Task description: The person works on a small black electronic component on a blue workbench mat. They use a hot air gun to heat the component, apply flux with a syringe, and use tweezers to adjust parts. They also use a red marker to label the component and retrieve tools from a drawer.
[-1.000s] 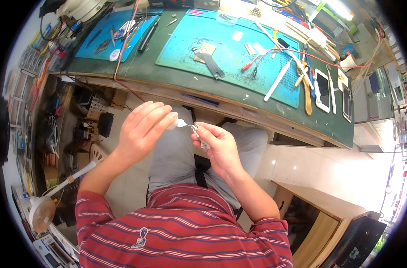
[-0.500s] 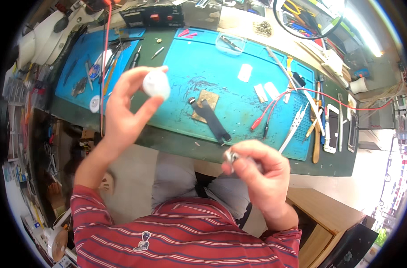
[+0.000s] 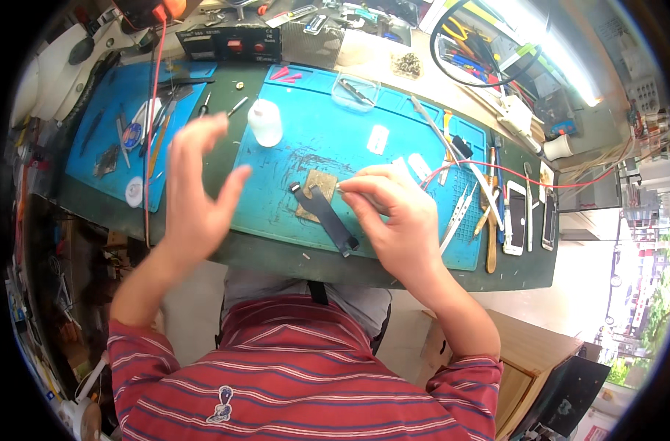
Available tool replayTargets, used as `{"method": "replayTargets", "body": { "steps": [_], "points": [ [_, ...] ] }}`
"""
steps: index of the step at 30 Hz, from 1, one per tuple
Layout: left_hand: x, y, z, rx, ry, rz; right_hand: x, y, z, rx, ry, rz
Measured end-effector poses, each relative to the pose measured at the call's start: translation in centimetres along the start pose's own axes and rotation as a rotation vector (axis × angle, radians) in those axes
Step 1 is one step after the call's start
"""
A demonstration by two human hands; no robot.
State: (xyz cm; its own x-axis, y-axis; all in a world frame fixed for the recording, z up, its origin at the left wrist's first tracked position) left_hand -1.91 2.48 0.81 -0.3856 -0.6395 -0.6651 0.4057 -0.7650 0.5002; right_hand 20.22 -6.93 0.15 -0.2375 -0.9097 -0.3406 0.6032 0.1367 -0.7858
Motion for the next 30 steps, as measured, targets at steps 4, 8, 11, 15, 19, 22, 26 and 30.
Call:
{"method": "replayTargets", "body": {
  "steps": [4,8,11,15,19,22,26,30],
  "points": [
    [4.6,4.9,-2.8,-0.047,-0.337,-0.152,-1.3,-1.7,-2.1,0.240,-0.084,0.242],
    [4.9,4.6,-4.0,-0.059,-0.388,-0.121,-2.1,-1.7,-2.9,0.271,-0.138,0.279],
    [4.8,4.3,-4.3,-0.023,-0.410,-0.091,-2.2,-1.7,-3.5,0.276,-0.206,0.286],
    [5.0,4.2,-4.4,-0.020,-0.418,-0.070,-2.1,-1.9,-4.7,0.351,-0.242,0.316],
    [4.8,3.9,-4.4,-0.022,-0.429,-0.061,-3.3,-1.0,-3.6,0.468,-0.158,0.299],
    [4.9,3.9,-4.4,-0.015,-0.434,-0.058,-2.7,-1.4,-4.9,0.335,-0.231,0.283],
    [5.0,3.9,-4.4,-0.030,-0.422,-0.059,-3.5,-0.8,-4.5,0.399,-0.205,0.305],
    [5.0,4.0,-4.4,-0.034,-0.426,-0.061,-2.9,-1.6,-5.2,0.317,-0.268,0.283]
  ]
}}
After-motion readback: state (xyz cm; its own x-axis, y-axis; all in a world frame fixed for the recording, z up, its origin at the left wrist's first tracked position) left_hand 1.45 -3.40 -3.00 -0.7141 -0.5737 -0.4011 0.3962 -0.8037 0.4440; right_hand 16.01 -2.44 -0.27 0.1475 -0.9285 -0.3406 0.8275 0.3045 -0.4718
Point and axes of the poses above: each hand's wrist, its own x-axis away from the middle knuckle, its own z-axis out of the back of the hand, y = z × x, the point moved 7 cm from there along -x, towards the middle knuckle, and after that the axes turned 7 degrees about y, right-handed, at the moved point
